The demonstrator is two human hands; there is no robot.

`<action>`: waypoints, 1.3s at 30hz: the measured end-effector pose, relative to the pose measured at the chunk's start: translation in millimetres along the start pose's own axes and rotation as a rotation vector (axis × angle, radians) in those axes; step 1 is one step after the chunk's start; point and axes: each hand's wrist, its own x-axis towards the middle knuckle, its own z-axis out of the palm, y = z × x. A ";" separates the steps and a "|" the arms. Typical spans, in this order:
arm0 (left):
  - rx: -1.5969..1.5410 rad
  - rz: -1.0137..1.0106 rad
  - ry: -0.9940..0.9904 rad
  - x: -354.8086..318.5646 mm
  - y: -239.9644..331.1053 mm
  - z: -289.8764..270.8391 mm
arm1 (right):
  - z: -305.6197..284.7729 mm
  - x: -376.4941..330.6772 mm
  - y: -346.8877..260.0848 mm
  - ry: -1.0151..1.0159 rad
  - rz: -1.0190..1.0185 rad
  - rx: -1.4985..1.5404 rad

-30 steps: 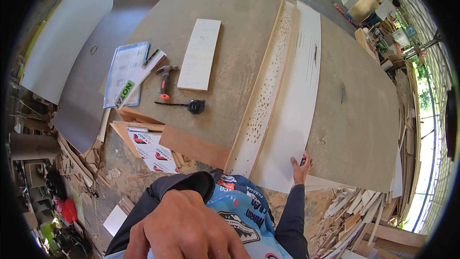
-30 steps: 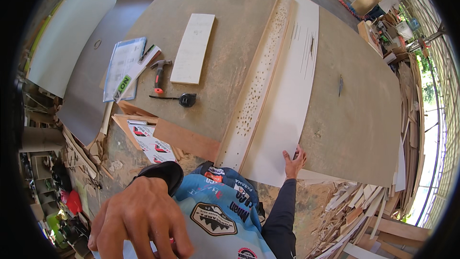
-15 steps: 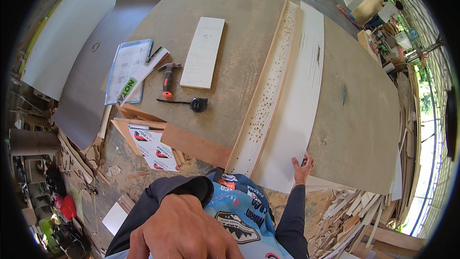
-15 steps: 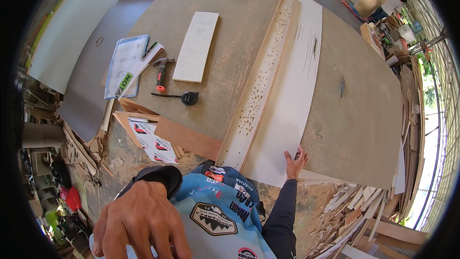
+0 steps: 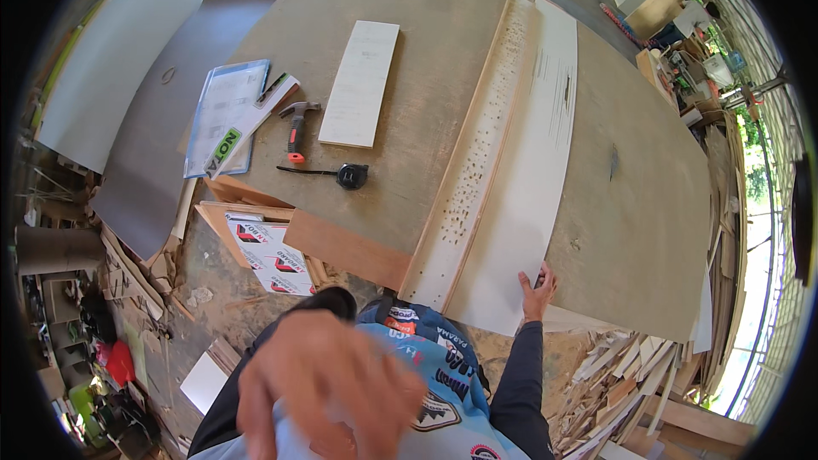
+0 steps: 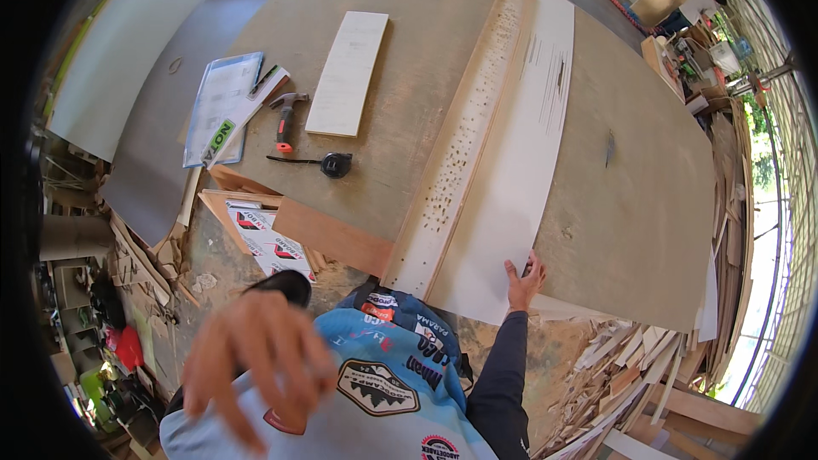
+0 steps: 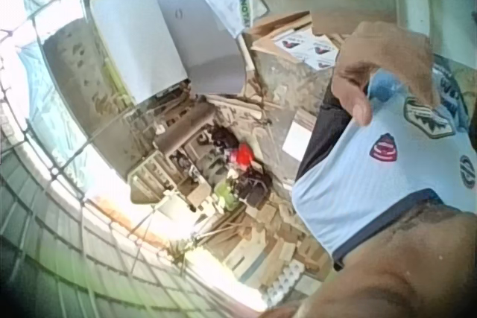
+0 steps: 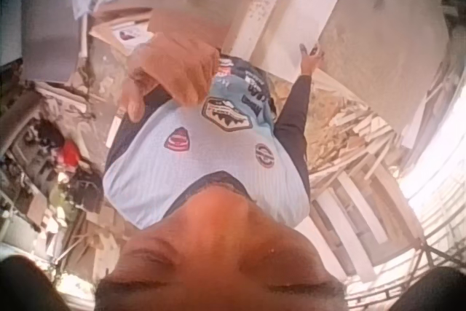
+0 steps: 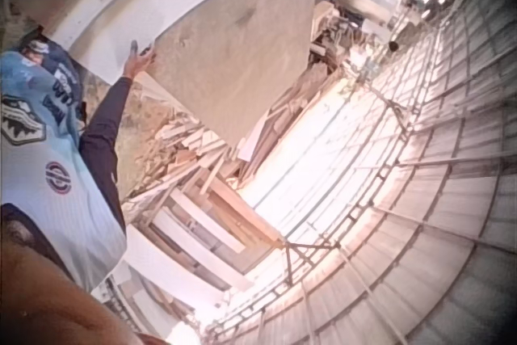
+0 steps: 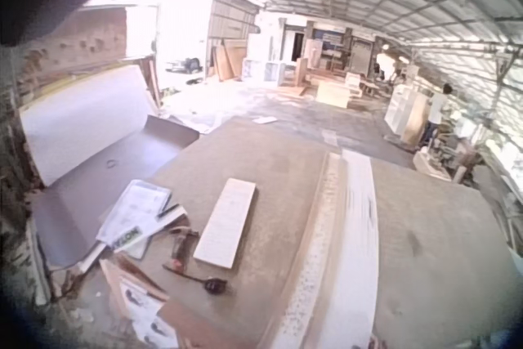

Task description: The person unrolls a sheet of laminate, cuts a section using a utility knife, and then uses a tape measure and a marker to mark dimensions on wooden panels.

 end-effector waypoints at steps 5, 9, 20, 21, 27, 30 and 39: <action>0.831 -0.721 0.855 -70.1 -42.0 -87.2 | -0.7 3.0 0.7 0.006 0.002 -0.012; 1.833 -1.093 0.620 -178.1 -98.4 -168.5 | -1.3 5.8 3.2 0.009 -0.002 -0.035; 1.798 -1.155 0.737 -217.3 -157.9 -179.6 | 3.5 2.4 19.2 -0.009 -0.039 0.063; 1.756 -1.093 0.710 -216.4 -162.4 -175.8 | 1.9 1.9 17.8 -0.022 -0.047 0.040; 1.698 -0.800 1.050 -235.4 -180.4 -129.9 | -7.5 4.6 13.6 -0.115 -0.085 0.017; 1.677 -0.647 1.284 -256.7 -175.4 -86.4 | -16.5 12.8 23.6 -0.160 -0.162 -0.004; 1.406 -0.397 2.256 -396.4 -178.5 117.3 | -29.9 53.3 47.3 -0.309 -0.276 0.072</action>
